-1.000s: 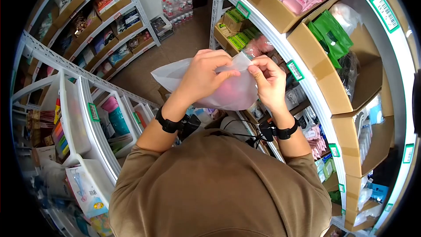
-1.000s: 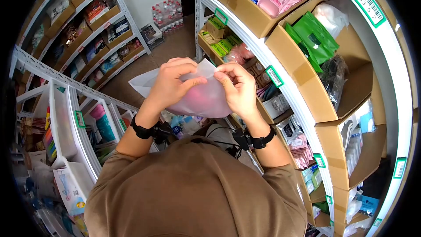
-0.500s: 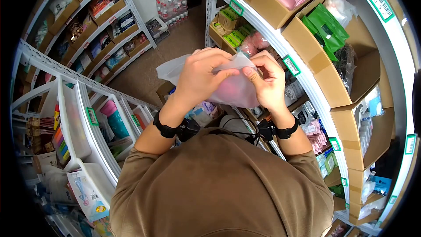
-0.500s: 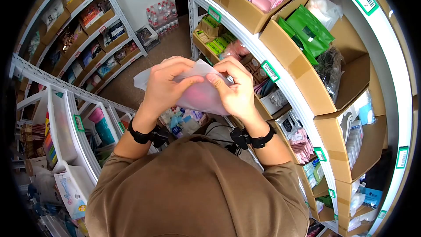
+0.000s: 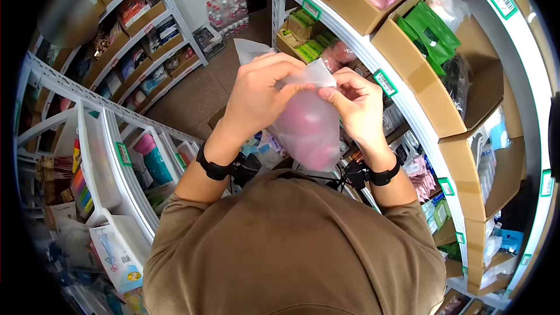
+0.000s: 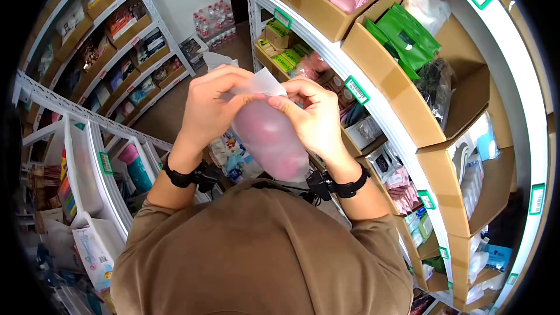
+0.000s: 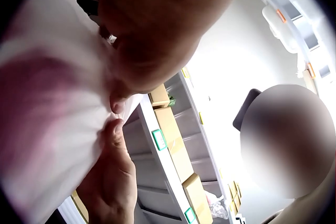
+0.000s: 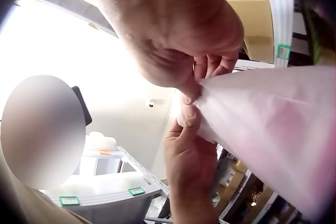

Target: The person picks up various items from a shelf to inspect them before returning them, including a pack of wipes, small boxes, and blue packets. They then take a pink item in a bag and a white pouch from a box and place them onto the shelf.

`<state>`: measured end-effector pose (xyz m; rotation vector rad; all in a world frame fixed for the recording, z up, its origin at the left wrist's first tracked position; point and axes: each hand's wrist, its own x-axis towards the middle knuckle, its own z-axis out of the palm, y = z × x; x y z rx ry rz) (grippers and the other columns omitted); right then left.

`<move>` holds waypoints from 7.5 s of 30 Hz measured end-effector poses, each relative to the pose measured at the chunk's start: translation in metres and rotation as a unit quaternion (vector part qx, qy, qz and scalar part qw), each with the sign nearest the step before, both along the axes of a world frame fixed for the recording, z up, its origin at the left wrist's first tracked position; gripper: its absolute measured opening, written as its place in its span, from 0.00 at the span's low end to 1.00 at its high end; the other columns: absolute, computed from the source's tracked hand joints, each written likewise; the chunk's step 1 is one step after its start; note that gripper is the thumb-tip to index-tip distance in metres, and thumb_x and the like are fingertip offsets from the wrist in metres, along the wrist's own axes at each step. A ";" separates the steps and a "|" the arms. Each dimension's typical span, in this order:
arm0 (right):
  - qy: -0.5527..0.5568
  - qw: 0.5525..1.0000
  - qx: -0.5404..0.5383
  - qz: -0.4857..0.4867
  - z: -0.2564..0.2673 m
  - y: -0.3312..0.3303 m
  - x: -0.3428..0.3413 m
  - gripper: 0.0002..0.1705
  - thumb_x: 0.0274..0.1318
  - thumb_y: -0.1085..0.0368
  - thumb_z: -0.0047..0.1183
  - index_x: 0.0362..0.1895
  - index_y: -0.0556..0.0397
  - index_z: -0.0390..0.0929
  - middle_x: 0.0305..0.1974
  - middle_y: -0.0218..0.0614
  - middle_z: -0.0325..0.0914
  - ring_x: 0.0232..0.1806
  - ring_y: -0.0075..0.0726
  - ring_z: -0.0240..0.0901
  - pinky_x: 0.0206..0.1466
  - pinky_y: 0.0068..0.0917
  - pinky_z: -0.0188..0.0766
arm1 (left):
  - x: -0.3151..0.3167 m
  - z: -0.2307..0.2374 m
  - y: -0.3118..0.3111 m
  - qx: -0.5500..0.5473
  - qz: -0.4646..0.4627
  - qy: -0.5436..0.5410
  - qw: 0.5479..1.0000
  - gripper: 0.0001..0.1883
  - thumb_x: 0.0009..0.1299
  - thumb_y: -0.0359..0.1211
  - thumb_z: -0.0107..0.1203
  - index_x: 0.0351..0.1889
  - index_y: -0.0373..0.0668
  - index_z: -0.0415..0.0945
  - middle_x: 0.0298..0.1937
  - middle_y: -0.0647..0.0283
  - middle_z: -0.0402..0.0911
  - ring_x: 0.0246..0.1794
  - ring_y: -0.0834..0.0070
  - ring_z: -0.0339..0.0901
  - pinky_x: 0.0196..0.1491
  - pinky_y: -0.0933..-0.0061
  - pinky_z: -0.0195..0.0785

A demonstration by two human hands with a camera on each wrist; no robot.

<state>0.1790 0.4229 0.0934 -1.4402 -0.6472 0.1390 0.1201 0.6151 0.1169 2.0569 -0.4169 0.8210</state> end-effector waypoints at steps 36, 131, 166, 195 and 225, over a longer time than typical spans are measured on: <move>-0.183 0.968 -0.168 -0.043 0.001 -0.005 -0.019 0.08 0.56 0.70 0.56 0.40 0.58 0.76 0.36 0.45 0.74 0.39 0.53 0.74 0.42 0.37 0.70 | 0.002 -0.022 0.001 0.073 -0.017 0.080 0.994 0.14 0.55 0.26 0.68 0.31 0.39 0.71 0.31 0.59 0.79 0.35 0.56 0.76 0.40 0.63 0.68; -0.289 0.920 -0.264 -0.018 0.034 -0.069 -0.060 0.21 0.25 0.81 0.59 0.32 0.54 0.81 0.33 0.36 0.76 0.36 0.47 0.73 0.39 0.38 0.69 | -0.021 -0.028 -0.027 0.017 -0.246 0.009 0.969 0.09 0.49 0.26 0.70 0.27 0.36 0.82 0.20 0.63 0.73 0.18 0.70 0.69 0.21 0.72 0.59; -0.291 0.925 -0.235 -0.073 0.015 -0.069 -0.066 0.18 0.29 0.82 0.54 0.32 0.54 0.78 0.28 0.36 0.71 0.32 0.46 0.68 0.34 0.39 0.67 | -0.033 -0.001 -0.043 0.058 -0.165 0.030 0.984 0.08 0.46 0.20 0.66 0.25 0.37 0.82 0.22 0.62 0.78 0.20 0.69 0.70 0.24 0.71 0.62; -0.291 0.909 -0.292 -0.066 0.011 -0.085 -0.061 0.10 0.38 0.75 0.57 0.31 0.56 0.77 0.31 0.39 0.72 0.35 0.49 0.70 0.39 0.40 0.69 | -0.016 -0.036 -0.046 0.028 -0.213 0.041 0.976 0.10 0.49 0.20 0.59 0.30 0.35 0.82 0.29 0.59 0.81 0.30 0.66 0.77 0.37 0.70 0.67; -0.222 0.923 -0.311 -0.047 0.016 -0.087 -0.054 0.09 0.44 0.72 0.61 0.28 0.60 0.74 0.30 0.47 0.74 0.38 0.58 0.73 0.38 0.47 0.69 | -0.014 -0.030 -0.050 -0.011 -0.213 0.095 0.972 0.06 0.56 0.20 0.67 0.31 0.34 0.82 0.28 0.60 0.79 0.26 0.74 0.75 0.30 0.76 0.67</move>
